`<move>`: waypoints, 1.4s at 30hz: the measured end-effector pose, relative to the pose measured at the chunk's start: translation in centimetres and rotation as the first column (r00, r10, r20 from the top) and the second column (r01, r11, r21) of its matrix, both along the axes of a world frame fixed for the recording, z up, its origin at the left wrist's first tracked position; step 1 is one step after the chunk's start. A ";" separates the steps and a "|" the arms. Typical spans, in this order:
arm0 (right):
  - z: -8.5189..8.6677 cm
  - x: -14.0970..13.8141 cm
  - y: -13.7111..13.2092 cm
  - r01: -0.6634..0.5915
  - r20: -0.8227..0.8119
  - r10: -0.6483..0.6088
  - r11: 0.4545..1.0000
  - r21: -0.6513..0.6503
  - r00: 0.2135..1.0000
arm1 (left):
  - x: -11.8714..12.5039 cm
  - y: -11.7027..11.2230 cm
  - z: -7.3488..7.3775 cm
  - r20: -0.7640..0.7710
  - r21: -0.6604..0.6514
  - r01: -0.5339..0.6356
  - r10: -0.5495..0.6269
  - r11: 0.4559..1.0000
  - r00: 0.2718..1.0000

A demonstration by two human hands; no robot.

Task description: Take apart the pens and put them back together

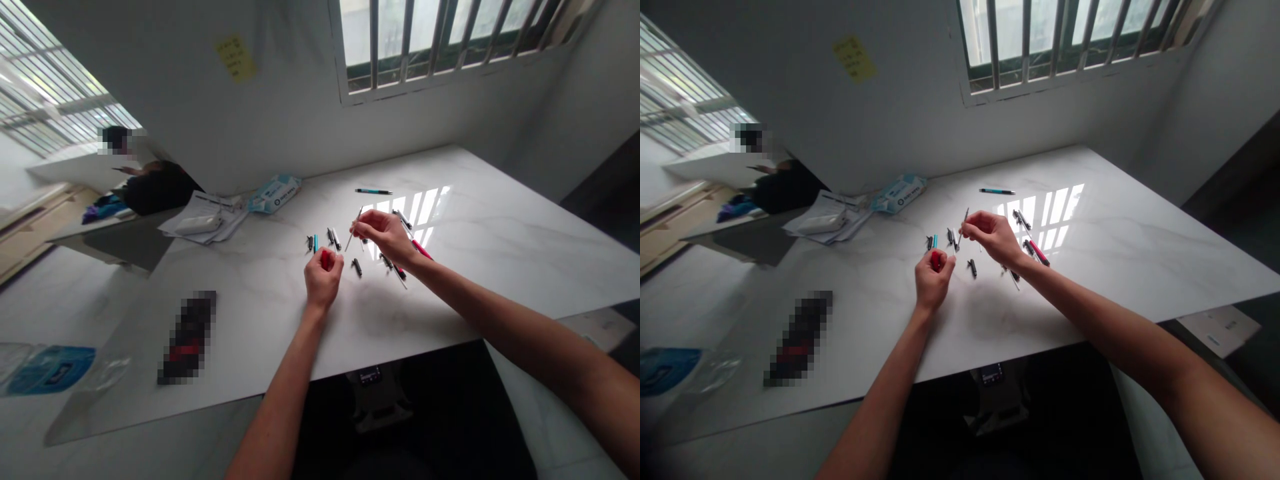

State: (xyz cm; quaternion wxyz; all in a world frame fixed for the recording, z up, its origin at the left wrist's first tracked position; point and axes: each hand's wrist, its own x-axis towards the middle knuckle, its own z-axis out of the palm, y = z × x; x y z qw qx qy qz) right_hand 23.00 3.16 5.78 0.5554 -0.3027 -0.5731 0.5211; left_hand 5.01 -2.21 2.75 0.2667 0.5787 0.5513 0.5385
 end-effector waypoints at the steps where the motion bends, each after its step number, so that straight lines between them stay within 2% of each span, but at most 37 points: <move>1: 0.0 0.0 0.0 -0.007 0.040 0.007 1.000 0.012 0.999 | -0.2 0.1 0.1 0.033 0.013 -0.033 0.033 0.999 0.999; 3: -0.2 0.0 -0.3 -0.048 0.176 0.040 0.998 0.037 0.984 | -0.5 0.3 0.2 0.113 0.008 -0.046 0.045 0.999 0.993; 6: -0.8 -0.4 -1.0 -0.114 0.367 0.086 0.992 0.058 0.926 | -0.8 0.4 0.1 0.212 -0.029 0.001 0.005 1.000 0.977; 11: -1.4 -0.7 -1.5 -0.189 0.433 0.138 0.979 0.077 0.891 | -0.6 0.4 -0.2 0.263 -0.040 0.033 -0.022 0.999 0.965; 13: -1.2 -0.5 -1.4 -0.214 0.478 0.157 0.975 0.066 0.864 | -0.8 0.5 -0.2 0.302 -0.032 0.011 -0.001 0.999 0.953; 16: -0.5 0.3 -1.1 -0.248 0.602 0.152 0.966 0.079 0.784 | -1.5 0.8 -0.3 0.322 -0.013 -0.066 0.066 0.998 0.944; 18: 0.0 1.0 -0.9 -0.229 0.695 0.073 0.964 0.133 0.715 | -2.2 0.8 -0.3 0.246 -0.019 -0.089 0.090 0.996 0.965; 21: 0.2 1.7 -0.5 -0.161 0.808 -0.078 0.964 0.210 0.584 | -2.7 0.4 -0.1 -0.016 -0.128 -0.012 0.010 0.992 1.000; 24: -0.2 1.8 -0.3 -0.160 0.889 -0.084 0.972 0.173 0.450 | -2.1 0.0 0.2 -0.307 -0.247 -0.003 -0.075 0.969 0.949; 26: -0.6 1.7 -0.3 -0.194 0.916 -0.057 0.970 0.144 0.396 | -1.3 -0.2 0.3 -0.425 -0.257 -0.037 -0.078 0.966 0.902; 30: -0.7 1.5 -0.4 -0.217 0.926 -0.102 0.957 0.191 0.364 | -0.4 -0.4 0.3 -0.472 -0.204 -0.062 -0.043 0.977 0.880; 34: -0.3 1.9 -0.1 -0.185 0.942 -0.174 0.955 0.233 0.288 | -1.0 -1.1 0.1 -0.521 -0.170 -0.105 0.001 0.980 0.854; 37: -0.3 2.0 0.0 -0.210 0.959 -0.147 0.957 0.200 0.243 | -1.4 -1.7 0.1 -0.600 -0.159 -0.089 -0.024 0.983 0.800; 42: -0.6 1.8 -0.2 -0.226 0.966 -0.121 0.958 0.174 0.228 | -0.8 -1.9 0.1 -0.661 -0.180 -0.089 -0.054 0.980 0.749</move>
